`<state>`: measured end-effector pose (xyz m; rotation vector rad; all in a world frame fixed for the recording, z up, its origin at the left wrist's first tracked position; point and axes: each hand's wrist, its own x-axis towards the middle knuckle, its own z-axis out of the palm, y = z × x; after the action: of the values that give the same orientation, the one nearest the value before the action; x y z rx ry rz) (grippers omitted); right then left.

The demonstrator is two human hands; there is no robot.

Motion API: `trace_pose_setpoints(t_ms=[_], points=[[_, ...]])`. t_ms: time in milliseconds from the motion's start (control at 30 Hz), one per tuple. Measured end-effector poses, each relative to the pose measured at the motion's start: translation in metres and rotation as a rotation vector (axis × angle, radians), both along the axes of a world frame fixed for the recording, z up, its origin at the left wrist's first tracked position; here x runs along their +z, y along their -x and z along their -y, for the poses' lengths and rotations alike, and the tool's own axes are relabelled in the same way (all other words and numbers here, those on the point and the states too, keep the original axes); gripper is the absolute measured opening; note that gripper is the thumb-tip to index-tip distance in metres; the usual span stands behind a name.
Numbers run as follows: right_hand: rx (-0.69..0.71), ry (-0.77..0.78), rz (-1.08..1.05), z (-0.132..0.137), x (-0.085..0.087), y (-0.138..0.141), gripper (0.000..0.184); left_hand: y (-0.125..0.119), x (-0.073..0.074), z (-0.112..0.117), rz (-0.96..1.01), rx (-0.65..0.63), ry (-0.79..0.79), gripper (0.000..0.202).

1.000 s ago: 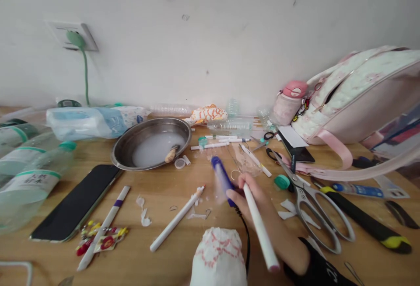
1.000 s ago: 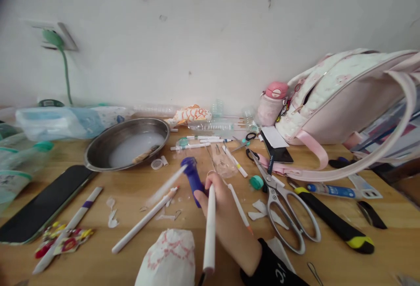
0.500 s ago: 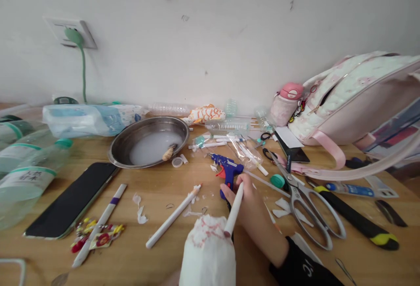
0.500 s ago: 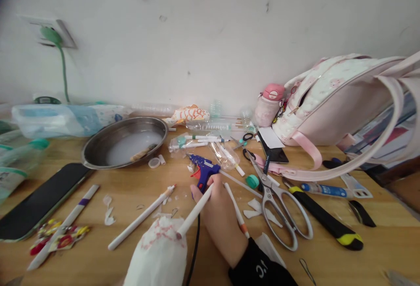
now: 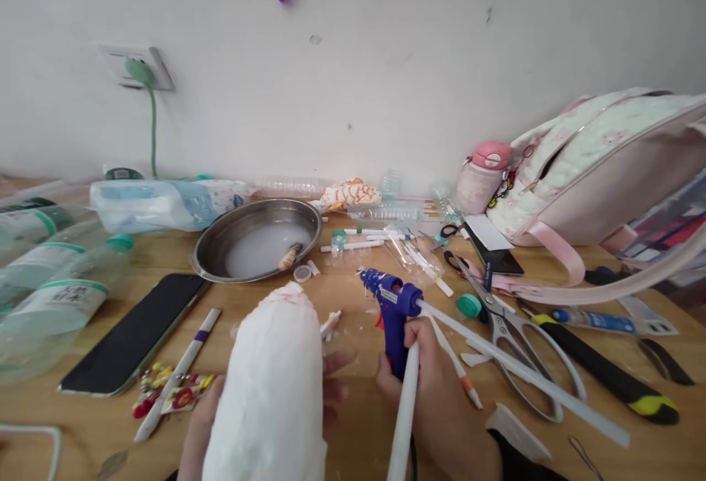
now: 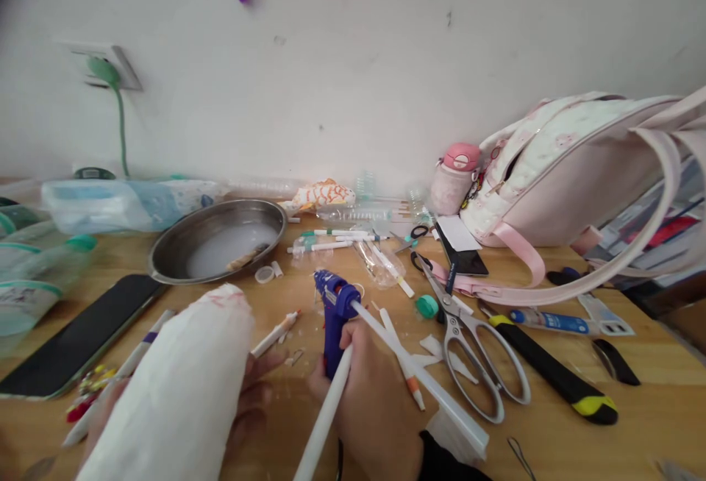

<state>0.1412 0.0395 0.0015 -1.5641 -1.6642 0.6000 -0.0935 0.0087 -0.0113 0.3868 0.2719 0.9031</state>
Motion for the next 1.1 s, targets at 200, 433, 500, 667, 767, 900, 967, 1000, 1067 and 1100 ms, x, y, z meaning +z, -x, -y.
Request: trace_pose_setpoints(t_ms=[200,433,500,667,767,900,967,1000,1067,1100], points=[[0.021,-0.246,0.178,0.014,-0.008,0.009,0.024,0.002,0.007,-0.006,0.149,0.043,0.067,0.062],[0.187,-0.05,0.294,0.028,-0.021,-0.002,0.024,-0.02,0.035,-0.015,0.263,0.12,0.006,0.051],[0.194,-0.022,0.276,0.03,-0.019,-0.003,0.026,-0.019,0.033,-0.016,0.211,0.154,0.083,0.046],[0.203,-0.046,0.333,0.034,-0.01,0.0,0.026,-0.018,0.032,-0.017,0.087,0.283,0.076,0.034],[0.187,-0.07,0.352,0.03,-0.004,0.0,0.024,-0.021,0.032,-0.018,0.055,0.27,0.091,0.036],[0.038,-0.159,0.399,0.002,0.001,-0.008,0.014,-0.02,0.024,-0.016,0.098,0.174,0.127,0.05],[0.014,-0.199,0.471,-0.017,-0.001,-0.012,0.011,-0.017,0.018,-0.012,0.118,0.088,0.162,0.045],[0.003,-0.204,0.491,-0.026,-0.004,-0.013,0.01,-0.015,0.014,-0.009,0.103,0.048,0.187,0.042],[-0.003,-0.193,0.54,-0.038,-0.011,-0.014,0.011,-0.014,0.009,-0.004,0.029,-0.033,0.228,0.034],[-0.007,-0.183,0.565,-0.041,-0.015,-0.014,0.012,-0.014,0.007,-0.001,-0.043,-0.048,0.249,0.029]])
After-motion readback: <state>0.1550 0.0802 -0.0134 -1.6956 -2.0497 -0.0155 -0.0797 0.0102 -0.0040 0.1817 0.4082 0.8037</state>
